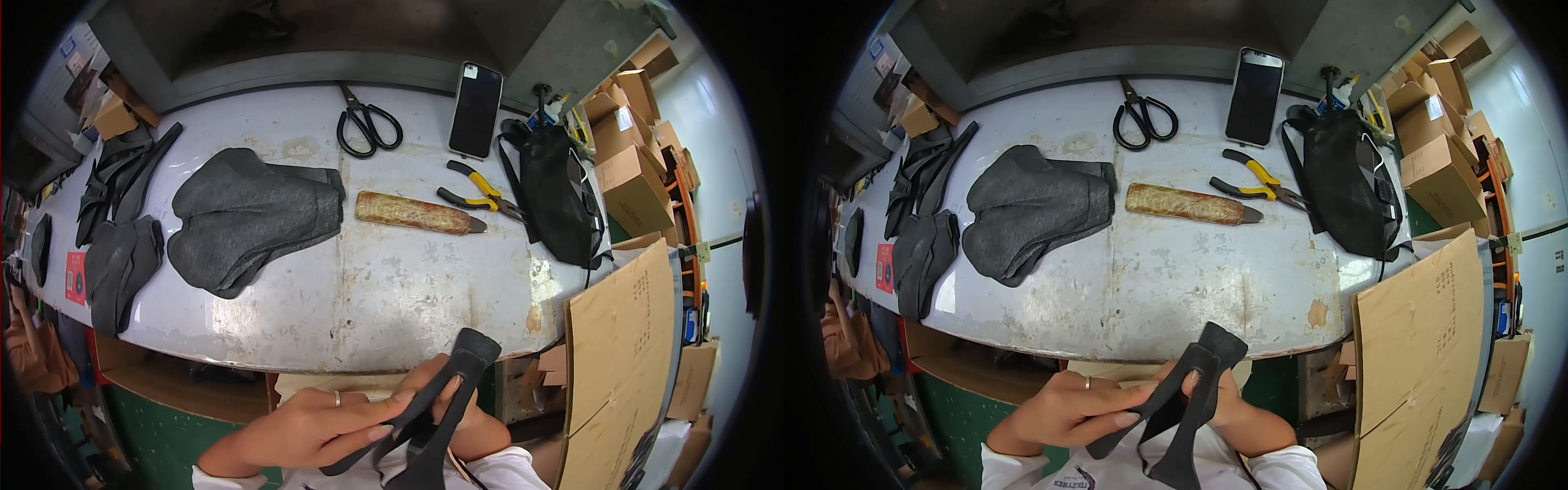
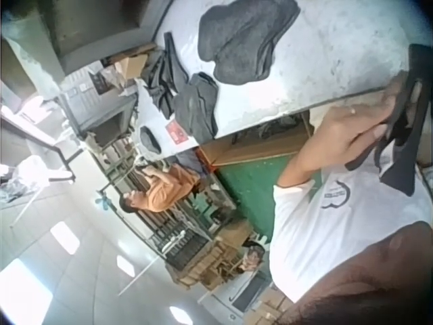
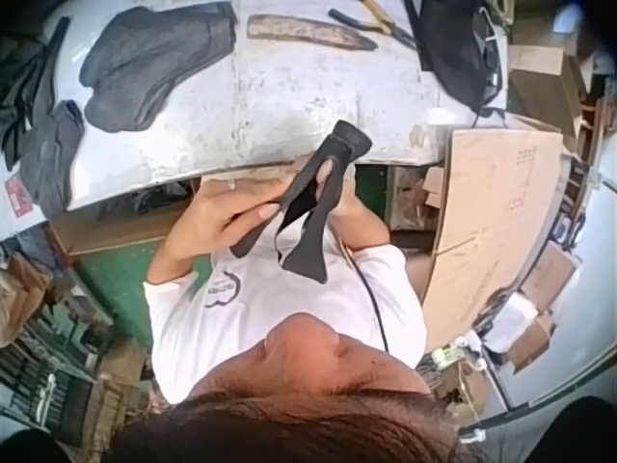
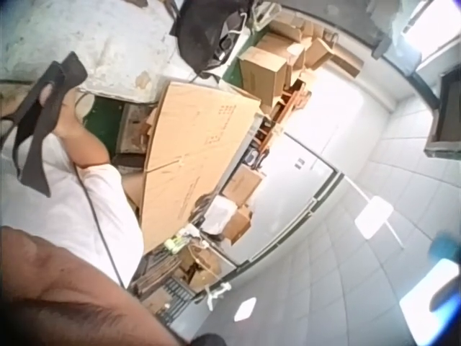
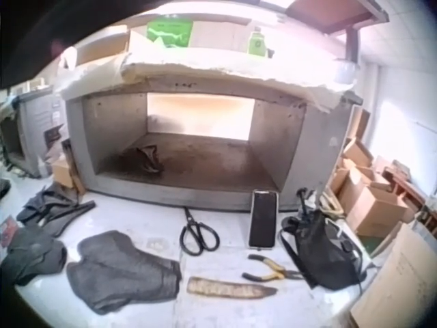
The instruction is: The person is inspecting and fitting black covers onto bicycle saddle bases at a workshop bench.
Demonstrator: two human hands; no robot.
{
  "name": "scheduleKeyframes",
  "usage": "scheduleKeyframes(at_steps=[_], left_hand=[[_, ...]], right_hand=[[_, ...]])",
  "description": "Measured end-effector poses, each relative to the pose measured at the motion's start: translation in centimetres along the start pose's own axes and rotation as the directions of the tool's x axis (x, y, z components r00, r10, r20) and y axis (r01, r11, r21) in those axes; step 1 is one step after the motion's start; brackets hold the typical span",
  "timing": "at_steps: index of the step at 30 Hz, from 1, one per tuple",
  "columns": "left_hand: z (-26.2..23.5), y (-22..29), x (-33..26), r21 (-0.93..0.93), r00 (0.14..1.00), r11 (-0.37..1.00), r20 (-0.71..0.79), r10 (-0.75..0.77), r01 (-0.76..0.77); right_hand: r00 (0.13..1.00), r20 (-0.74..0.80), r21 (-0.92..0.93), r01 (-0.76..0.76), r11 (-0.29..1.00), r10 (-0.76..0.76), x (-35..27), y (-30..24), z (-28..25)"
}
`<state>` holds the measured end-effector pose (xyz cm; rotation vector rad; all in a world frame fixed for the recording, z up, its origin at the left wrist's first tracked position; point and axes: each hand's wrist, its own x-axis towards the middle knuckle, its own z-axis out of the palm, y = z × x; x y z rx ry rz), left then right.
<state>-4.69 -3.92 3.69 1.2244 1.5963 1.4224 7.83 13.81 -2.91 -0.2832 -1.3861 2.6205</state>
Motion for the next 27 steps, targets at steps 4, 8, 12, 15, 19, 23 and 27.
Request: scheduleKeyframes(at_steps=[4, 8, 12, 15, 19, 23, 27], left_hand=[[0.3, 1.0, 0.1, 0.044, 0.995, 0.995, -0.05, -0.087, 0.089], [0.4, -0.2, -0.5, -0.06, 0.995, 0.993, 0.012, -0.098, 0.098], [0.2, -0.4, 0.1, -0.196, 0.998, 0.98, 0.058, -0.013, 0.024], [0.8, -0.5, -0.2, -0.233, 0.99, 0.972, -0.124, -0.072, 0.041], [1.3, -0.3, -0.4, -0.519, 0.966, 0.841, -0.101, -0.239, 0.154], [1.5, 0.0, -0.2, -0.625, 0.954, 0.761, -0.083, -0.286, 0.174], [1.2, -0.2, -0.3, -0.569, 0.956, 0.797, -0.061, -0.286, 0.202]], right_hand=[[1.0, -0.005, -0.022, -0.023, 0.999, 0.023, 0.3, -0.8, -0.1], [0.973, 0.194, -0.004, -0.124, 0.992, 0.123, 0.2, -1.6, -1.6], [0.986, 0.163, 0.376, -0.099, 0.921, 0.039, 1.9, -2.4, -0.2], [0.906, 0.269, 0.229, -0.39, 0.892, 0.327, 1.0, -2.2, 0.6], [0.839, 0.383, 0.365, -0.521, 0.771, 0.386, 0.2, -1.0, -0.2], [0.852, 0.29, 0.368, -0.519, 0.771, 0.435, 0.8, -0.9, 0.9], [0.836, 0.274, 0.224, -0.537, 0.813, 0.476, 0.8, -1.2, 0.6]])
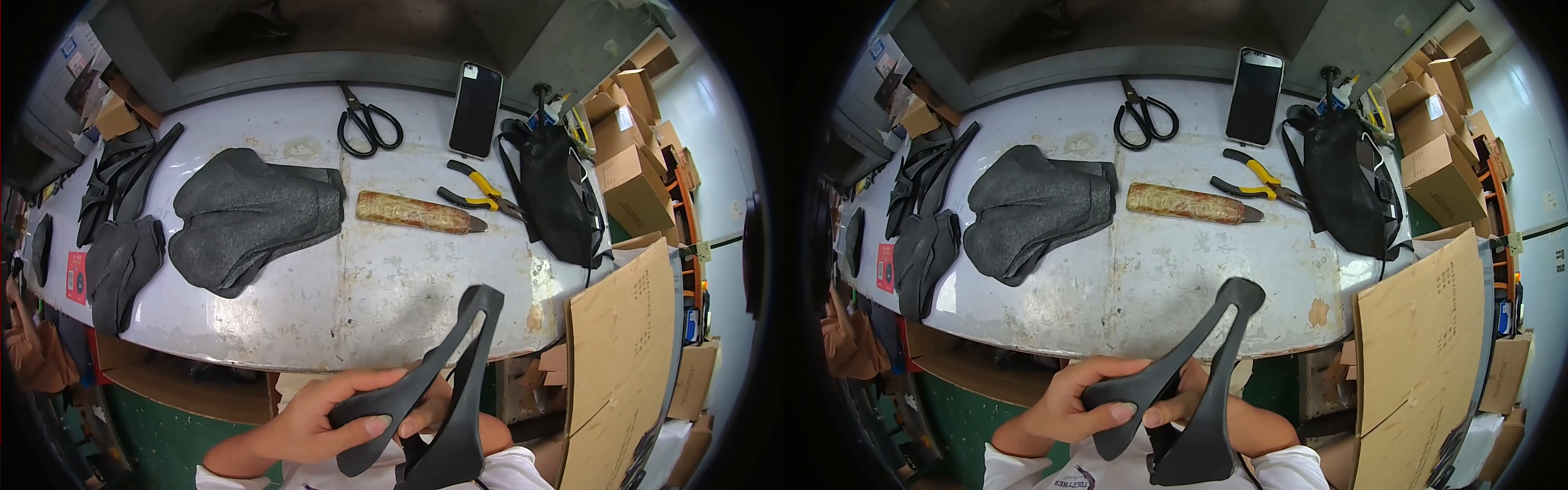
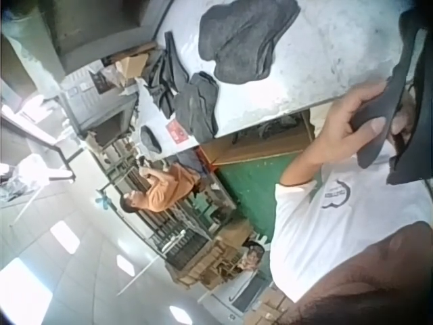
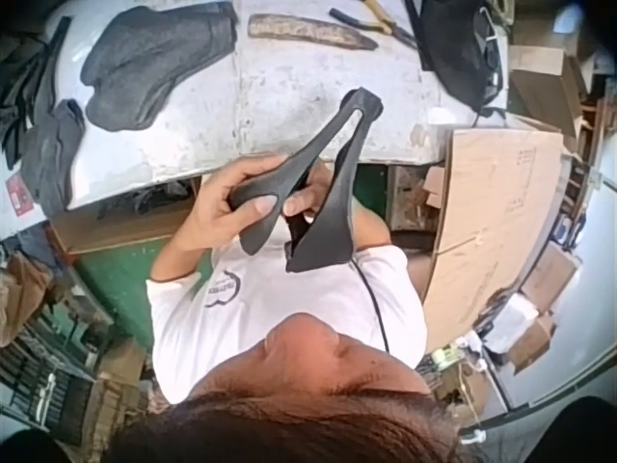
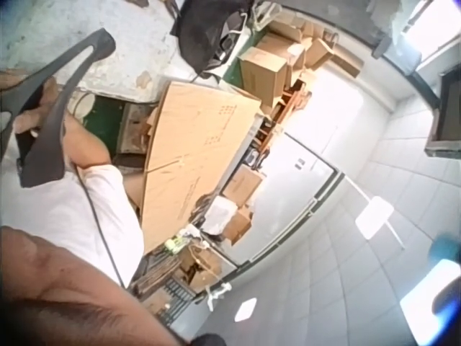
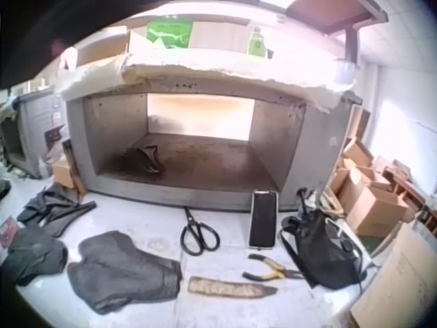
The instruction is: The person is inspecting and fitting black covers onto bicycle saddle bases at a workshop bench.
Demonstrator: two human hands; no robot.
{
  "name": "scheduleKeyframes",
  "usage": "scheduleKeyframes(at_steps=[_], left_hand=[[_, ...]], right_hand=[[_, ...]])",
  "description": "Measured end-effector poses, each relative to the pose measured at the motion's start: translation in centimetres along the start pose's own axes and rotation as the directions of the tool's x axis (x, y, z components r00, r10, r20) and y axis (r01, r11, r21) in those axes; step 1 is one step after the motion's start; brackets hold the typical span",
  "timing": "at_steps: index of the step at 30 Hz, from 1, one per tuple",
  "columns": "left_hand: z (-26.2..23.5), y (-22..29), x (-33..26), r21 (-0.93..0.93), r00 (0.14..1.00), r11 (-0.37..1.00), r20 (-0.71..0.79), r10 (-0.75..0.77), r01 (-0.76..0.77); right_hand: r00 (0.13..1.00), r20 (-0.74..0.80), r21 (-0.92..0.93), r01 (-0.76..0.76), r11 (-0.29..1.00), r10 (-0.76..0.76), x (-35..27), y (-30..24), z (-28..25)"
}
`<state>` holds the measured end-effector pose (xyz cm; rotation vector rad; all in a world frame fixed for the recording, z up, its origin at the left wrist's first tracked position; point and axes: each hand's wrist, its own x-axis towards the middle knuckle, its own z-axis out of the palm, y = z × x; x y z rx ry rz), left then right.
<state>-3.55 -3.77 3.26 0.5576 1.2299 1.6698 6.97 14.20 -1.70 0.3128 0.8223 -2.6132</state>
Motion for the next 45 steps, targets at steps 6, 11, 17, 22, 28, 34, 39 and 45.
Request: scheduleKeyframes(at_steps=[6, 11, 17, 22, 28, 34, 39, 45], left_hand=[[-0.3, -0.1, -0.1, 0.072, 0.993, 0.997, 0.119, 0.014, -0.023], [-0.2, -0.3, 0.1, 0.107, 0.991, 0.992, 0.122, 0.051, -0.064], [-0.4, -0.6, 0.6, 0.02, 0.989, 0.998, 0.133, 0.064, -0.068], [0.7, -1.3, -0.1, -0.243, 0.977, 0.966, -0.211, 0.037, -0.089], [1.3, -2.1, 0.1, -0.205, 0.959, 0.972, -0.278, 0.058, -0.118], [1.0, -2.3, -0.1, -0.193, 0.976, 0.976, -0.21, 0.055, -0.097], [1.9, -2.9, -0.5, -0.175, 0.966, 0.966, -0.212, 0.15, -0.189], [1.6, -1.8, 0.3, 0.023, 0.974, 0.983, -0.136, 0.182, -0.181]], right_hand=[[0.999, 0.04, 0.052, 0.015, 0.999, -0.017, 0.0, 0.8, -0.2], [0.985, -0.055, -0.246, 0.145, 0.958, -0.163, 0.1, -0.5, -0.2], [0.988, -0.106, -0.066, 0.106, 0.992, -0.113, -0.9, 0.7, -0.3], [0.98, -0.181, -0.077, 0.072, 0.994, -0.085, 0.3, 0.0, 3.0], [0.973, -0.226, -0.191, 0.009, 0.982, -0.052, 0.0, -1.0, 3.0], [0.993, -0.106, -0.113, 0.042, 0.993, -0.054, 0.3, -0.3, 2.0], [0.976, -0.136, -0.245, 0.134, 0.96, -0.171, 0.3, -0.9, 2.7], [0.839, -0.296, -0.265, 0.386, 0.884, -0.456, 0.8, -0.3, 2.6]])
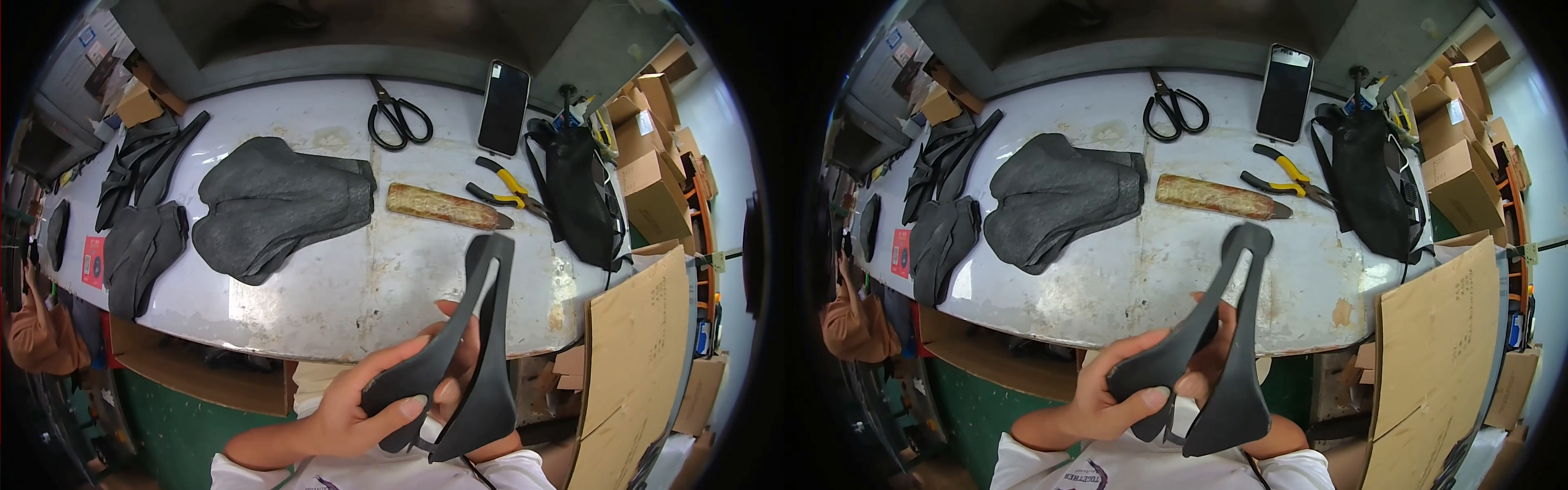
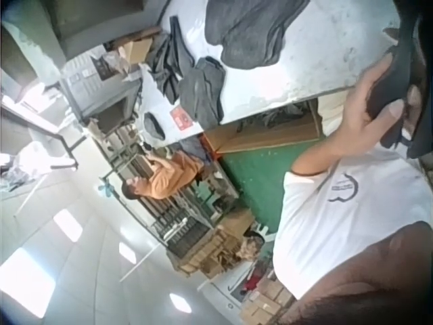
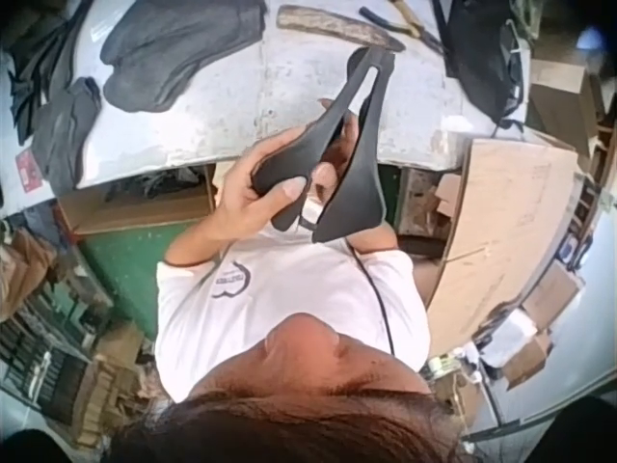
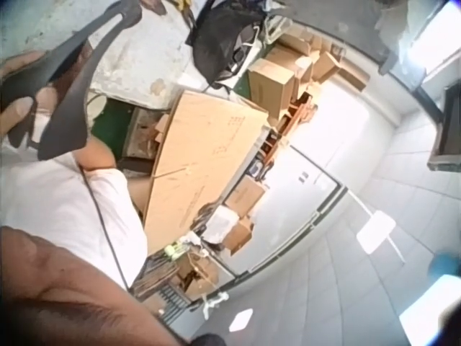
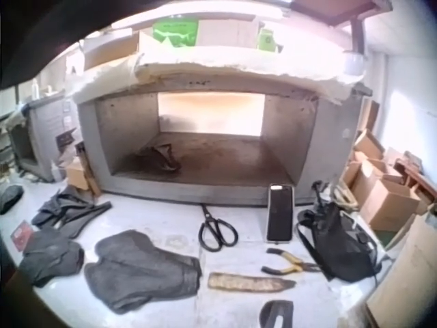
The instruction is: The person is inspecting and fitting black covers onto bicycle saddle bases at a workshop bench.
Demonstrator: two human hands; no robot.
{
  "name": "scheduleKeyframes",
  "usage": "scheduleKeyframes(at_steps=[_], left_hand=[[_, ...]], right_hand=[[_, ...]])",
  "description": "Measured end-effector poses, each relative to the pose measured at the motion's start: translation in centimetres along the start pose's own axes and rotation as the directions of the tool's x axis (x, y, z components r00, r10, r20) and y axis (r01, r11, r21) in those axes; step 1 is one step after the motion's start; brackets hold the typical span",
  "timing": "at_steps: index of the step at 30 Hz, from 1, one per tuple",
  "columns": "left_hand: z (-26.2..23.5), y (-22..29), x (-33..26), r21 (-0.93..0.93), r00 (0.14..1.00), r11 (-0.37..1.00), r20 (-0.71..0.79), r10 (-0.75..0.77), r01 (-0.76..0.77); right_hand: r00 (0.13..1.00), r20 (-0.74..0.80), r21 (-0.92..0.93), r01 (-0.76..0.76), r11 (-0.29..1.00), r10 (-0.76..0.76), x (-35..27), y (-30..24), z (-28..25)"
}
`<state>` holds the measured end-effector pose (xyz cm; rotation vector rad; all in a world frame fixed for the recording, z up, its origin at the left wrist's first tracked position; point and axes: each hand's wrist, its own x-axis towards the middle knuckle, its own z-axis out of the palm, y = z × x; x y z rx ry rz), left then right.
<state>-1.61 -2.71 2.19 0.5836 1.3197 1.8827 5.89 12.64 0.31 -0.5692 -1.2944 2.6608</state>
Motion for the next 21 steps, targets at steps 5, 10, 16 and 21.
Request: scheduleKeyframes(at_steps=[5, 10, 16, 21], left_hand=[[-0.2, -0.7, -0.1, 0.065, 0.998, 0.996, -0.029, 0.057, -0.055], [0.4, -1.2, 0.9, 0.01, 0.947, 0.99, -0.289, 0.138, -0.141], [0.8, -1.6, 2.2, -0.01, 0.784, 0.94, -0.555, 0.278, -0.34], [1.0, -1.6, 2.7, 0.016, 0.735, 0.924, -0.601, 0.314, -0.382]], right_hand=[[0.986, -0.053, 0.084, -0.155, 0.984, 0.159, -0.7, 1.6, 0.3], [0.787, 0.418, 0.554, -0.617, 0.559, 0.455, -3.3, 5.6, -1.9], [0.803, 0.517, 0.516, -0.568, 0.641, 0.295, -2.5, 4.6, 0.2], [0.823, 0.473, 0.485, -0.541, 0.687, 0.315, -1.7, 4.0, 0.7]])
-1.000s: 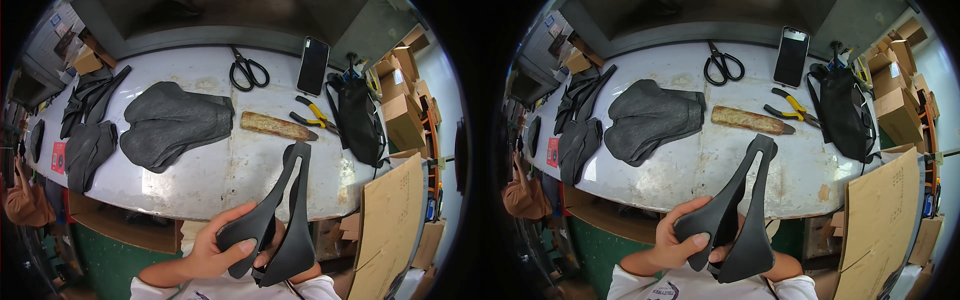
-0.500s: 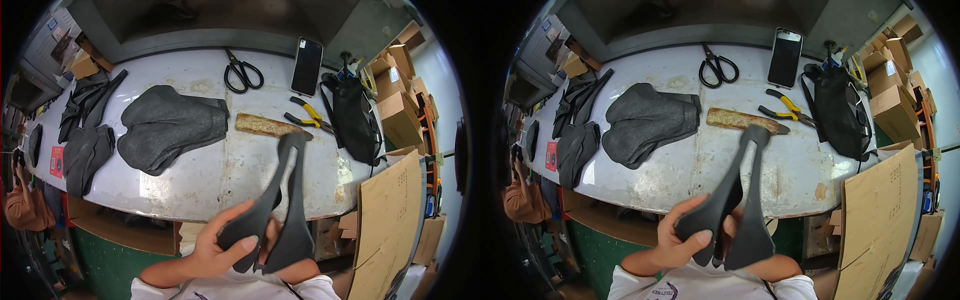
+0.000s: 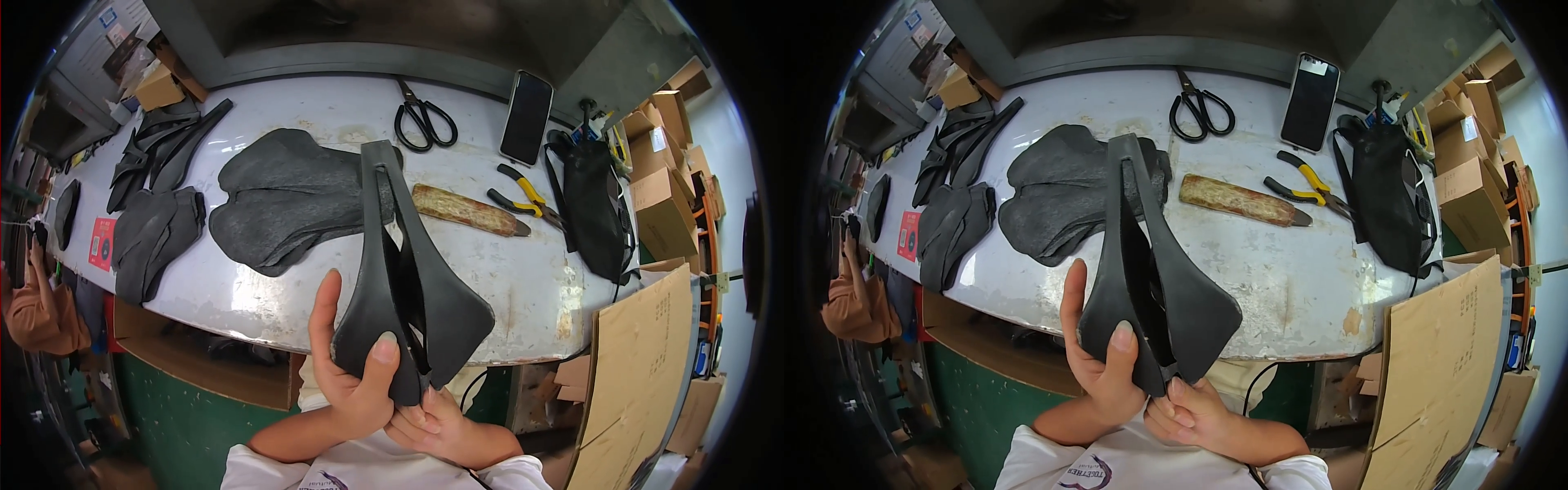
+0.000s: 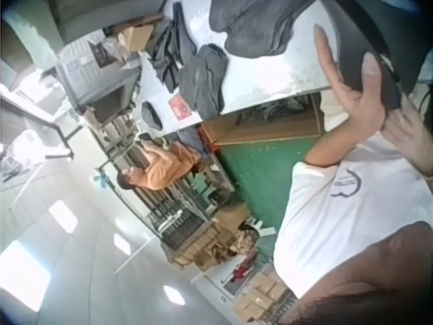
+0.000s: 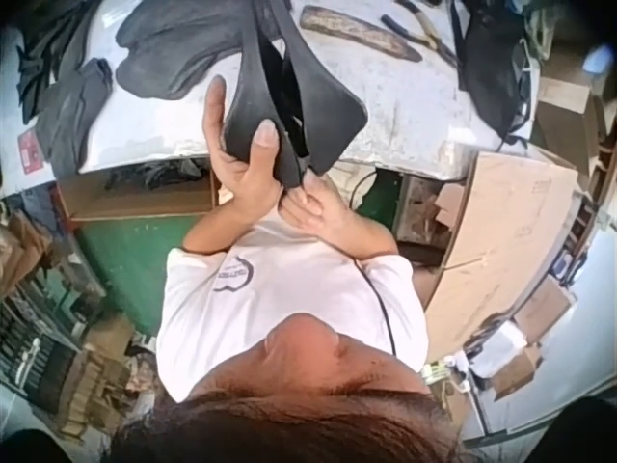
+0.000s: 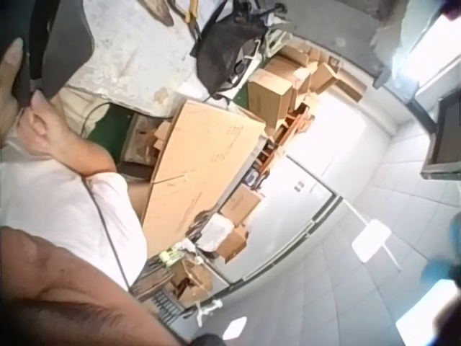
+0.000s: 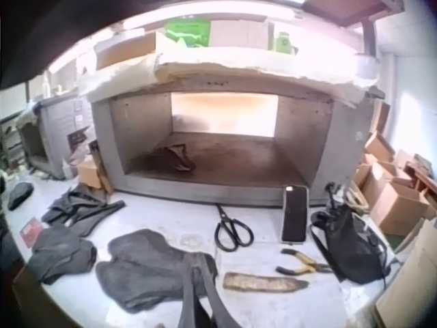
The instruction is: The person is inspecting and fitting black covers onto bicycle saddle bases at a workshop bench.
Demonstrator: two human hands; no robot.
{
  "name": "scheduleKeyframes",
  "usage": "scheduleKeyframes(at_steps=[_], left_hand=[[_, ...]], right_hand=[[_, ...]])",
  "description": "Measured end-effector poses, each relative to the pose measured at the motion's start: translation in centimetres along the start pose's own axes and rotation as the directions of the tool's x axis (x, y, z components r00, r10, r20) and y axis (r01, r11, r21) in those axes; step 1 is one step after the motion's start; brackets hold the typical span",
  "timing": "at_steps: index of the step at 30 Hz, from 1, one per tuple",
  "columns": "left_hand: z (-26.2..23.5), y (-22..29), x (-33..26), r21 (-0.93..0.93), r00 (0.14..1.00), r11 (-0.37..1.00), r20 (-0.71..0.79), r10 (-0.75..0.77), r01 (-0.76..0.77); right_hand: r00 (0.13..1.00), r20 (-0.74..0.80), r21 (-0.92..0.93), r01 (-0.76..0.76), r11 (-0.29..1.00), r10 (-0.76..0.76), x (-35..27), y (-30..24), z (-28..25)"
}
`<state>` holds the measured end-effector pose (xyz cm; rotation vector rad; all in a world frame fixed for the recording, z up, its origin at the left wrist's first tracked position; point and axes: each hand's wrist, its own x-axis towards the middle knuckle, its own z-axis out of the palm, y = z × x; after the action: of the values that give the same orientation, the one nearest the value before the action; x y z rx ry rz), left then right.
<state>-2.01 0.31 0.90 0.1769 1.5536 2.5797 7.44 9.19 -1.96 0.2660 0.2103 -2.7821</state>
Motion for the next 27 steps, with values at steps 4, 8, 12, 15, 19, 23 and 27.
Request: scheduleKeyframes(at_steps=[4, 8, 12, 15, 19, 23, 27], left_hand=[[0.2, 0.1, -0.3, 0.03, 0.998, 0.998, 0.015, 0.063, -0.063], [-0.3, 0.1, 0.2, 0.023, 0.997, 0.999, 0.078, 0.027, -0.029], [-1.0, 0.1, 1.0, 0.127, 0.997, 0.992, 0.074, -0.017, 0.007], [-1.1, 0.3, 1.2, 0.147, 0.995, 0.989, 0.089, -0.038, 0.025], [-0.3, 1.2, 1.3, 0.107, 0.996, 0.993, 0.056, -0.065, 0.058], [0.0, 1.0, 0.9, 0.162, 0.997, 0.986, 0.076, 0.03, -0.042], [-1.6, 0.6, 1.2, 0.299, 0.991, 0.952, 0.134, 0.021, -0.061]], right_hand=[[0.997, 0.018, -0.103, 0.08, 0.991, -0.078, 0.2, -0.1, 0.3], [0.935, -0.104, -0.461, 0.256, 0.849, -0.338, -0.4, 0.3, -1.1], [0.829, 0.261, -0.779, 0.483, 0.399, -0.495, -1.4, -0.6, -3.0], [0.425, 0.482, -0.737, 0.67, -0.092, -0.766, -0.6, -0.1, -1.8], [0.782, 0.557, -0.805, 0.591, 0.049, -0.282, 0.4, -2.0, -0.3], [0.757, 0.615, -0.748, 0.471, -0.468, -0.22, 0.4, -1.2, 0.3], [0.741, 0.627, -0.726, 0.444, -0.525, -0.24, -0.3, -4.4, -1.2]])
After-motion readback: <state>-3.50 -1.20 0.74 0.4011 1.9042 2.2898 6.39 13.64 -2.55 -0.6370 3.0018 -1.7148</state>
